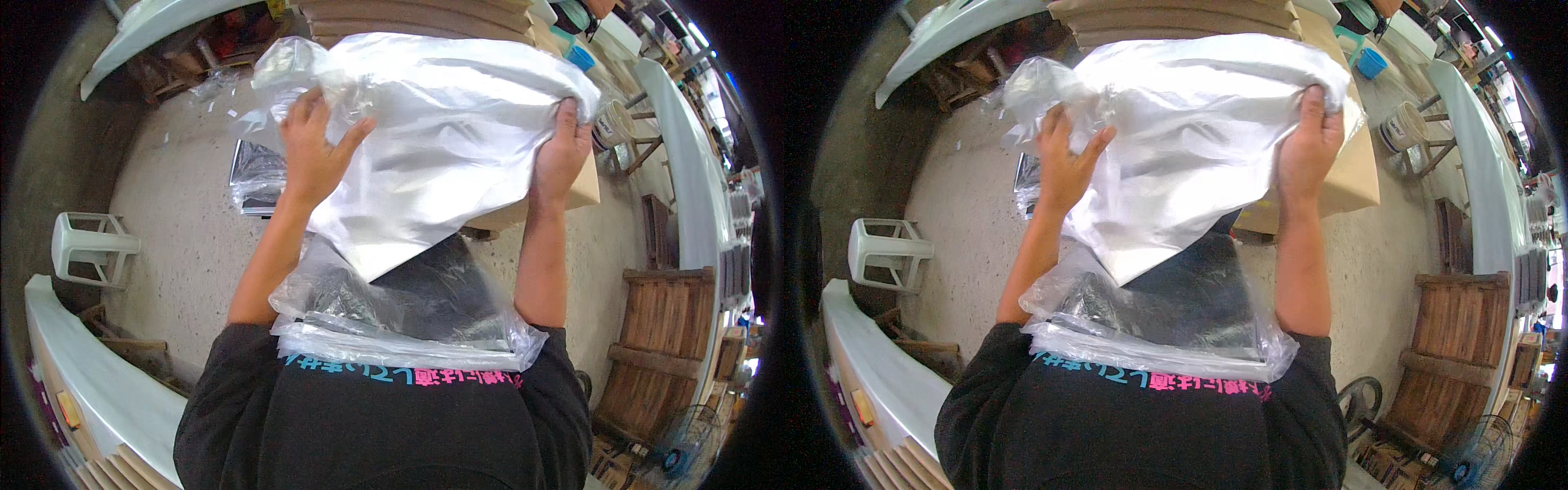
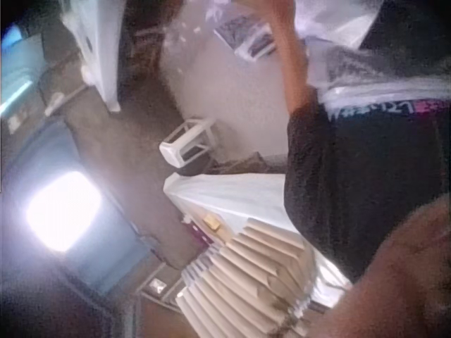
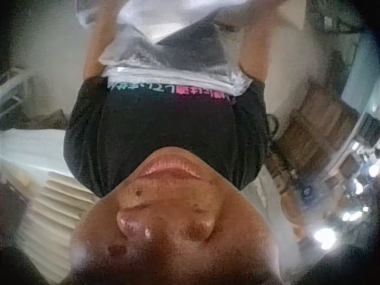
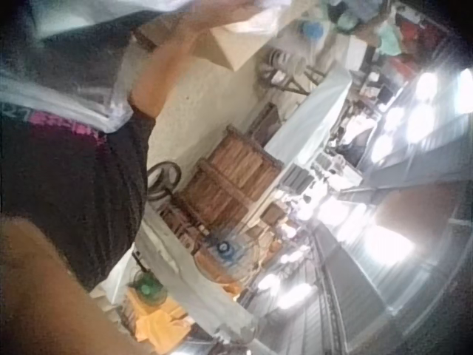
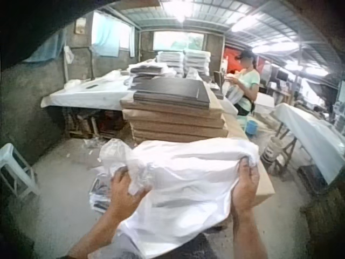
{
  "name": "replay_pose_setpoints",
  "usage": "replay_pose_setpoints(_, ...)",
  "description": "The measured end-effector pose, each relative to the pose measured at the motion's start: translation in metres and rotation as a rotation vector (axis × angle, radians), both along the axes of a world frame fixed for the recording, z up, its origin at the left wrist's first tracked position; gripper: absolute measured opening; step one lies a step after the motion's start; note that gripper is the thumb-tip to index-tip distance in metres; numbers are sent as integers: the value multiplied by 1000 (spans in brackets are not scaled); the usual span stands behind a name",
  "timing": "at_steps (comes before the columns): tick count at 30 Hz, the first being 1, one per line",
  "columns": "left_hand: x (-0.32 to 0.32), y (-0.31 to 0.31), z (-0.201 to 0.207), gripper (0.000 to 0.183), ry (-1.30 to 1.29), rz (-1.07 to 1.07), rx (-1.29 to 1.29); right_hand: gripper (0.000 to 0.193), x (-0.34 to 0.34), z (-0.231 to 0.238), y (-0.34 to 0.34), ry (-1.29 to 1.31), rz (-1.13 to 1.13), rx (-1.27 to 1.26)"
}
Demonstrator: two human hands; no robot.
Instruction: The person wraps individual black panels in plastic sheets and then inserts the wrapped panels into larger plastic bags.
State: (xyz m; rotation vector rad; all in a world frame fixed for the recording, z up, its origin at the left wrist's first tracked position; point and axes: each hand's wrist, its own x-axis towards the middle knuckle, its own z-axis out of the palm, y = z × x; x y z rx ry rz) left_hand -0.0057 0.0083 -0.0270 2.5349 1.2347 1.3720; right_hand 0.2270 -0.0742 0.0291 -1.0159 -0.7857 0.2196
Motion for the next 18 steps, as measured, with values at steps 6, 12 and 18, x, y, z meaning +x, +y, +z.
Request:
replay_pose_setpoints(6,36,-18,-3,19,-365,-354,-82,23,-23,-17,4,71,69,-42)
replay_pose_setpoints(12,64,-49,34,21,-60,-517,37,22,-47,-18,-4,137,162,3)
replay_pose_setpoints(18,77,-60,35,30,107,-422,-68,41,-46,-16,-18,61,433,-43)
